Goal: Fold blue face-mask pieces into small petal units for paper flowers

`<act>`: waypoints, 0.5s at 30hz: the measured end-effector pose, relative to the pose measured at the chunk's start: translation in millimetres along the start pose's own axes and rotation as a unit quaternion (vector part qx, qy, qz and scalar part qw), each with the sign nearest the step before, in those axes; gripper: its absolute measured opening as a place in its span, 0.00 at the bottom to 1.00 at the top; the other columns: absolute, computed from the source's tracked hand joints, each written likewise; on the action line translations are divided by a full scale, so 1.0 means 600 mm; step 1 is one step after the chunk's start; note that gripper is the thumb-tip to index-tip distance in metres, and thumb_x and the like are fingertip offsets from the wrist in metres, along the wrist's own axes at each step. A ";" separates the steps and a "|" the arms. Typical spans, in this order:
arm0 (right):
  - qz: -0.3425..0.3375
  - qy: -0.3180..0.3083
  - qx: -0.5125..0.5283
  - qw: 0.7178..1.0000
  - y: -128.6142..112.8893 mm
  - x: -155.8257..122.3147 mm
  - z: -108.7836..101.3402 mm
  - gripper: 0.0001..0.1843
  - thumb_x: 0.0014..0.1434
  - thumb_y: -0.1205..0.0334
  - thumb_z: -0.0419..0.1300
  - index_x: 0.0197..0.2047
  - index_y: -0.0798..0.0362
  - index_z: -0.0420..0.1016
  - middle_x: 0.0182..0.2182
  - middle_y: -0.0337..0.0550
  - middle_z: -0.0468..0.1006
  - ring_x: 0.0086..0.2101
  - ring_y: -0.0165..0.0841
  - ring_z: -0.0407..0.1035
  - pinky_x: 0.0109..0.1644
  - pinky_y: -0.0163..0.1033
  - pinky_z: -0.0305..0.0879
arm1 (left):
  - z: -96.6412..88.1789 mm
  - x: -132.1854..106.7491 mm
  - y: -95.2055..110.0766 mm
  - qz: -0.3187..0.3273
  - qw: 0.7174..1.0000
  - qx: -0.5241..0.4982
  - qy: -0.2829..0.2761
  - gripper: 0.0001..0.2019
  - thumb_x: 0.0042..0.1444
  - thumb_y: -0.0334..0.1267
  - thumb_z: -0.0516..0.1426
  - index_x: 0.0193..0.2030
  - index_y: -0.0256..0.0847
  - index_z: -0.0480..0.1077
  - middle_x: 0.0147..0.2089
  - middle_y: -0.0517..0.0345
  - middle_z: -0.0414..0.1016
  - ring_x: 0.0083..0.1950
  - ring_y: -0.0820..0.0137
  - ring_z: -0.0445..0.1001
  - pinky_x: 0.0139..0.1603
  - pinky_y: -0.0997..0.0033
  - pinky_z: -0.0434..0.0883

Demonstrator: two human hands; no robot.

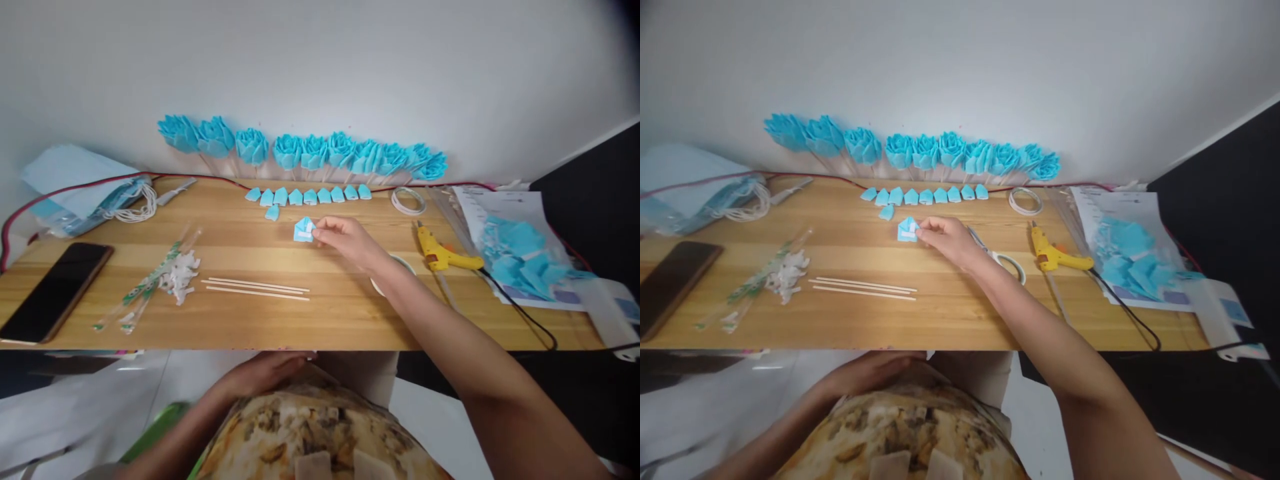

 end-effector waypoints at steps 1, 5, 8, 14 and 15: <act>0.001 -0.002 0.000 1.000 -0.002 0.000 0.000 0.14 0.53 0.49 0.62 0.28 0.51 0.72 0.26 0.36 0.73 0.31 0.30 0.65 0.43 0.40 0.61 | -0.004 -0.020 0.012 -0.010 1.000 -0.010 -0.011 0.21 0.72 0.49 0.47 0.65 0.48 0.70 0.68 0.51 0.70 0.69 0.61 0.68 0.72 0.55 0.62; 0.001 -0.019 0.005 1.000 -0.005 0.003 0.009 0.13 0.53 0.49 0.63 0.29 0.51 0.73 0.26 0.35 0.71 0.30 0.29 0.64 0.41 0.39 0.62 | -0.055 -0.093 0.090 0.007 0.999 -0.030 0.037 0.18 0.70 0.47 0.52 0.61 0.51 0.75 0.60 0.56 0.78 0.63 0.62 0.74 0.63 0.65 0.70; -0.008 -0.032 0.026 0.999 -0.003 0.006 0.022 0.13 0.53 0.50 0.63 0.30 0.52 0.74 0.27 0.36 0.72 0.30 0.29 0.64 0.39 0.38 0.63 | -0.122 -0.088 0.129 0.028 0.979 -0.066 0.191 0.13 0.66 0.45 0.57 0.52 0.49 0.80 0.48 0.56 0.83 0.44 0.66 0.80 0.44 0.69 0.77; -0.021 0.009 0.070 0.997 0.006 -0.001 0.031 0.11 0.53 0.51 0.65 0.32 0.51 0.75 0.30 0.36 0.74 0.31 0.29 0.65 0.38 0.36 0.63 | -0.226 0.033 0.128 0.059 0.905 -0.056 0.417 0.22 0.53 0.42 0.65 0.53 0.39 0.73 0.40 0.56 0.75 0.30 0.74 0.72 0.30 0.72 0.74; -0.023 0.012 0.071 0.997 0.008 -0.002 0.031 0.11 0.53 0.51 0.65 0.32 0.51 0.74 0.29 0.36 0.73 0.31 0.29 0.64 0.38 0.36 0.63 | -0.232 0.054 0.127 0.058 0.915 -0.069 0.394 0.23 0.51 0.42 0.65 0.53 0.38 0.72 0.40 0.56 0.75 0.30 0.73 0.72 0.28 0.72 0.74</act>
Point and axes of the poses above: each hand's wrist, its own x-axis towards the middle knuckle, its own z-axis out of the palm, y = z × x, the point moved 3 cm from there along x, towards the middle knuckle
